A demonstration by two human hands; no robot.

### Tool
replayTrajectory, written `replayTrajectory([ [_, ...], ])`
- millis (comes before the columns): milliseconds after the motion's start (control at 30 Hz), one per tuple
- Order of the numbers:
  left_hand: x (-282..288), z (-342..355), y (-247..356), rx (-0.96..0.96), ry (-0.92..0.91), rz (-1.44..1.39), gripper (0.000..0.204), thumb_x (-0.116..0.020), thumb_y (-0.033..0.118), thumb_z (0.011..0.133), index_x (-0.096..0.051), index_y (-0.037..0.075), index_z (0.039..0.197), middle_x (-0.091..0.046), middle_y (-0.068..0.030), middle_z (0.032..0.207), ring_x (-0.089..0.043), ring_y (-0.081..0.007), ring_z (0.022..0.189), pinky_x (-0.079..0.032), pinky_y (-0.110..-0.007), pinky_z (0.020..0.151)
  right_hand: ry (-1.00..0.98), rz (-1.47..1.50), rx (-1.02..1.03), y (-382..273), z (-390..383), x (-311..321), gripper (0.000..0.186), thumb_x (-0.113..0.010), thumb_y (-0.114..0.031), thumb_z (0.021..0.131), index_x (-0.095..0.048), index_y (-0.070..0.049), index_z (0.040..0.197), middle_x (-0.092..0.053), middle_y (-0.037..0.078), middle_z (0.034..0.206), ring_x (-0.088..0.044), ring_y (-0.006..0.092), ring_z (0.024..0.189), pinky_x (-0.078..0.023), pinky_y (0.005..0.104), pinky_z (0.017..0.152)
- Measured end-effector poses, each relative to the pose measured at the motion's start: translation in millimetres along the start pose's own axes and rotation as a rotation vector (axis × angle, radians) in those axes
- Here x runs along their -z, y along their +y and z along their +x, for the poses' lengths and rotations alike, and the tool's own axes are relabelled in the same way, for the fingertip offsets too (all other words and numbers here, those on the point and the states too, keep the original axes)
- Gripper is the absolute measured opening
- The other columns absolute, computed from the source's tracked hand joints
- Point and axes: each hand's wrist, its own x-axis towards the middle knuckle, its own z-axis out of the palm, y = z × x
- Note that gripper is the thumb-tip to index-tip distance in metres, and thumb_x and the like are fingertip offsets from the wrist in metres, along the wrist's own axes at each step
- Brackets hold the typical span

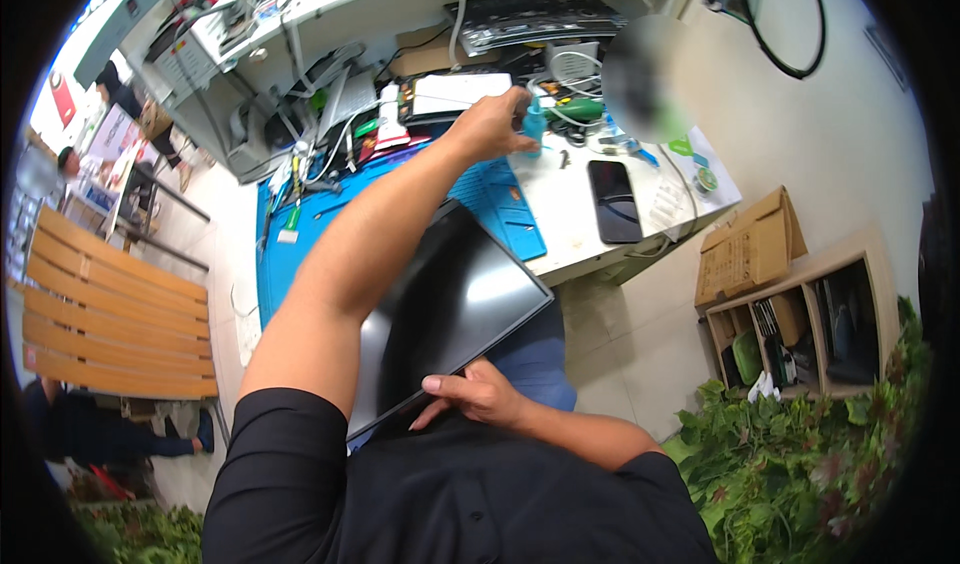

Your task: The person removes the plastic bezel from a laptop screen assembly by hand and then uses a screwdriver to remove a screw from the internal hinge assembly.

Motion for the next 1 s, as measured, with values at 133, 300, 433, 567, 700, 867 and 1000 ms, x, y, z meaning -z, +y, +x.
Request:
replayTrajectory([
  [133,79,-51,8,-0.134,0.087,0.215,0.068,-0.092,0.04,0.084,-0.067,0.006,0.138,-0.079,-0.0165,0.116,-0.076,-0.0347,0.107,-0.059,-0.043,0.094,0.007,0.079,0.051,8,1,10,0.037,-0.06,-0.007,0.107,-0.054,0.006,0.141,-0.066,0.02,0.133,-0.071,0.0333,0.118,-0.069,0.0515,0.087],
  [300,199,-199,-10,0.264,-0.315,0.191,0.049,-0.096,0.028,0.079,-0.077,0.002,0.116,-0.077,-0.0107,0.091,-0.076,-0.024,0.086,-0.061,-0.036,0.081,-0.045,0.097,0.065,2,2,9,0.036,-0.052,-0.002,0.108,-0.053,0.009,0.143,-0.065,0.024,0.137,-0.069,0.0374,0.123,-0.067,0.0586,0.094],
  [433,210,-303,-26,0.524,-0.46,0.154,0.055,-0.1,0.028,0.073,-0.077,0.003,0.116,-0.079,-0.0109,0.096,-0.077,-0.0239,0.09,-0.062,-0.036,0.081,-0.079,0.101,0.09,10,4,18,0.035,-0.049,0.0,0.109,-0.055,0.015,0.14,-0.064,0.029,0.14,-0.068,0.0423,0.126,-0.064,0.0646,0.096],
  [567,196,-349,-24,0.522,-0.363,0.261,0.058,-0.101,0.025,0.07,-0.077,0.005,0.119,-0.079,-0.0105,0.105,-0.077,-0.0268,0.095,-0.062,-0.039,0.088,-0.088,0.087,0.11,16,5,22,0.035,-0.046,0.0,0.108,-0.06,0.018,0.135,-0.065,0.033,0.14,-0.068,0.0471,0.126,-0.062,0.0707,0.096],
  [700,197,-358,-29,0.561,-0.372,0.255,0.056,-0.101,0.027,0.069,-0.079,0.006,0.117,-0.079,-0.0112,0.105,-0.076,-0.0275,0.098,-0.061,-0.039,0.088,-0.107,0.027,0.142,19,9,24,0.039,-0.044,-0.003,0.107,-0.056,0.021,0.136,-0.065,0.035,0.137,-0.068,0.0514,0.125,-0.063,0.0726,0.094],
  [867,204,-351,-48,0.629,-0.468,0.203,0.053,-0.101,0.031,0.068,-0.081,0.007,0.111,-0.079,-0.0117,0.103,-0.076,-0.0281,0.099,-0.061,-0.039,0.088,-0.135,0.078,0.115,22,16,21,0.04,-0.044,-0.003,0.107,-0.055,0.017,0.14,-0.061,0.034,0.144,-0.064,0.0512,0.13,-0.061,0.0738,0.097],
  [1000,207,-350,-57,0.542,-0.438,0.247,0.061,-0.102,0.036,0.066,-0.081,0.007,0.115,-0.079,-0.0123,0.104,-0.076,-0.029,0.1,-0.061,-0.04,0.088,-0.169,0.136,0.066,28,22,24,0.038,-0.047,-0.003,0.11,-0.057,0.015,0.142,-0.06,0.03,0.148,-0.064,0.0473,0.132,-0.057,0.0719,0.104],
])
